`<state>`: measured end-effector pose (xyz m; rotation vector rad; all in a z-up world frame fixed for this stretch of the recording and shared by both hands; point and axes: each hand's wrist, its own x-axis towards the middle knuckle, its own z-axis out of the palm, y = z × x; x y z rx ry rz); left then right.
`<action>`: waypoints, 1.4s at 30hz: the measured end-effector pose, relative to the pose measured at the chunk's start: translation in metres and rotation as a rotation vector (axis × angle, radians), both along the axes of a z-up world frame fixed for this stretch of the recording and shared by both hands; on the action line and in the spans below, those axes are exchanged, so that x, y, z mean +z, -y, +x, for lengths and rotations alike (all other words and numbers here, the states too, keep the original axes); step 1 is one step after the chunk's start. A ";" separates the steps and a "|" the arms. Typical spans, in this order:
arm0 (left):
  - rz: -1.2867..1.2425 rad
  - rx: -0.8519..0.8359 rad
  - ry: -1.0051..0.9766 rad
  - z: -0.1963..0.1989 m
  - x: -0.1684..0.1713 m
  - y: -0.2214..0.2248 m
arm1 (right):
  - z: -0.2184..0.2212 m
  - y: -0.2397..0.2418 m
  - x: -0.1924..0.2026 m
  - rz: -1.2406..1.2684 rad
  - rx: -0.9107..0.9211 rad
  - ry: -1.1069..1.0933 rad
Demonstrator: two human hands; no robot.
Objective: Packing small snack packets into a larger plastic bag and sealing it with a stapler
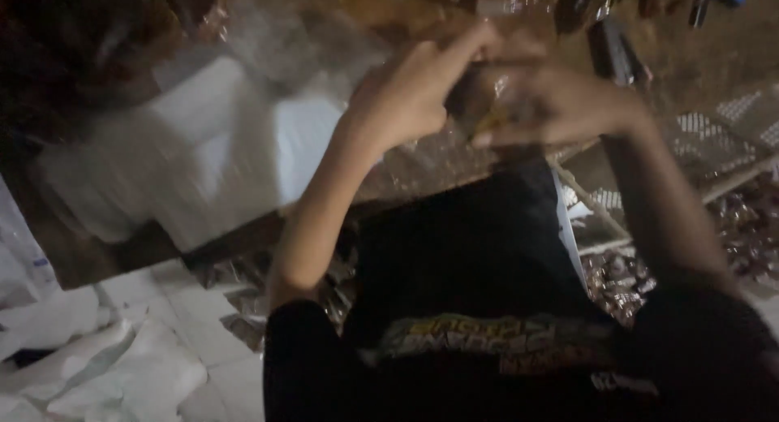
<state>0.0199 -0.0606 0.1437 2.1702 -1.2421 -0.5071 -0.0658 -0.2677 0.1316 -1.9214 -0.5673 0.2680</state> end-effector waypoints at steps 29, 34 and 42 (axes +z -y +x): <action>-0.353 0.662 0.322 -0.119 -0.099 -0.021 | -0.036 -0.060 -0.046 0.728 -0.804 -0.869; -0.272 0.559 0.455 -0.109 -0.076 -0.017 | -0.057 -0.060 -0.045 0.127 -0.657 -0.375; -0.258 0.480 0.413 -0.106 -0.081 -0.020 | -0.059 -0.061 -0.082 0.158 -0.526 -0.164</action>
